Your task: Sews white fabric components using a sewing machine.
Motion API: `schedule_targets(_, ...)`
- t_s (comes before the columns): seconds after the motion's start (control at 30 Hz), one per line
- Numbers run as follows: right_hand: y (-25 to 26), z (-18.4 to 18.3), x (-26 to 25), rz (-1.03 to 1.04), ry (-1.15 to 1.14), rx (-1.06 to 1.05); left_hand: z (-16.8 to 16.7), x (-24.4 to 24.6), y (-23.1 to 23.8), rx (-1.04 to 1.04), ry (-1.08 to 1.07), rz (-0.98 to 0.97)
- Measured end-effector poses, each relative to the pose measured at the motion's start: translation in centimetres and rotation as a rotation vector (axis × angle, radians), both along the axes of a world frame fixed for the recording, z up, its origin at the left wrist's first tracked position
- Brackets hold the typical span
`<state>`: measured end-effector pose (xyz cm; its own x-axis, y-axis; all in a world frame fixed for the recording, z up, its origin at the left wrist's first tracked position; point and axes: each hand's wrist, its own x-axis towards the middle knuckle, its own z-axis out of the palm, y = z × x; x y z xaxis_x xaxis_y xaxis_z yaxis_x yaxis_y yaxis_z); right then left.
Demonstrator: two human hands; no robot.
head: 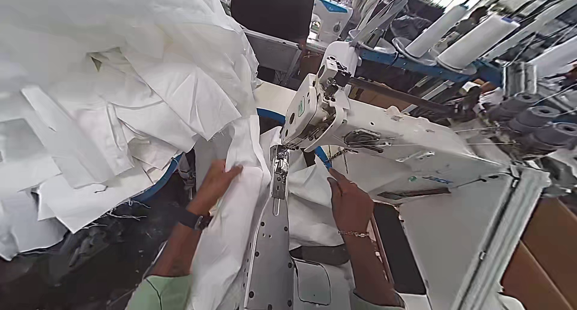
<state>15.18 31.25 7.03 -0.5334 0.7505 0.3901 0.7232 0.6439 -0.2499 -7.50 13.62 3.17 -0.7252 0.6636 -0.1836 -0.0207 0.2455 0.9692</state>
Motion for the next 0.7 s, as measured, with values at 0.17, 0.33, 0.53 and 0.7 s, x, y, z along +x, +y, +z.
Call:
schedule_targets(0.17, -3.1, -1.3, -3.3, 0.527, 0.077, 0.328, 4.9, 0.5, 1.6, -0.336, 0.711, -0.465)
schedule_targets(0.33, -1.2, -1.7, -5.4, 0.674, 0.006, 0.330, 1.5, 8.8, -5.9, -0.098, 0.972, -0.203)
schedule_targets(0.53, -3.3, -3.9, -1.9, 0.707, -0.042, 0.229, 2.7, 9.9, -7.4, 0.147, 0.456, -0.771)
schedule_targets(0.7, -2.4, -1.3, -1.4, 0.434, 0.066, 0.105, -1.6, 10.8, 2.4, 0.013, 0.501, -0.187)
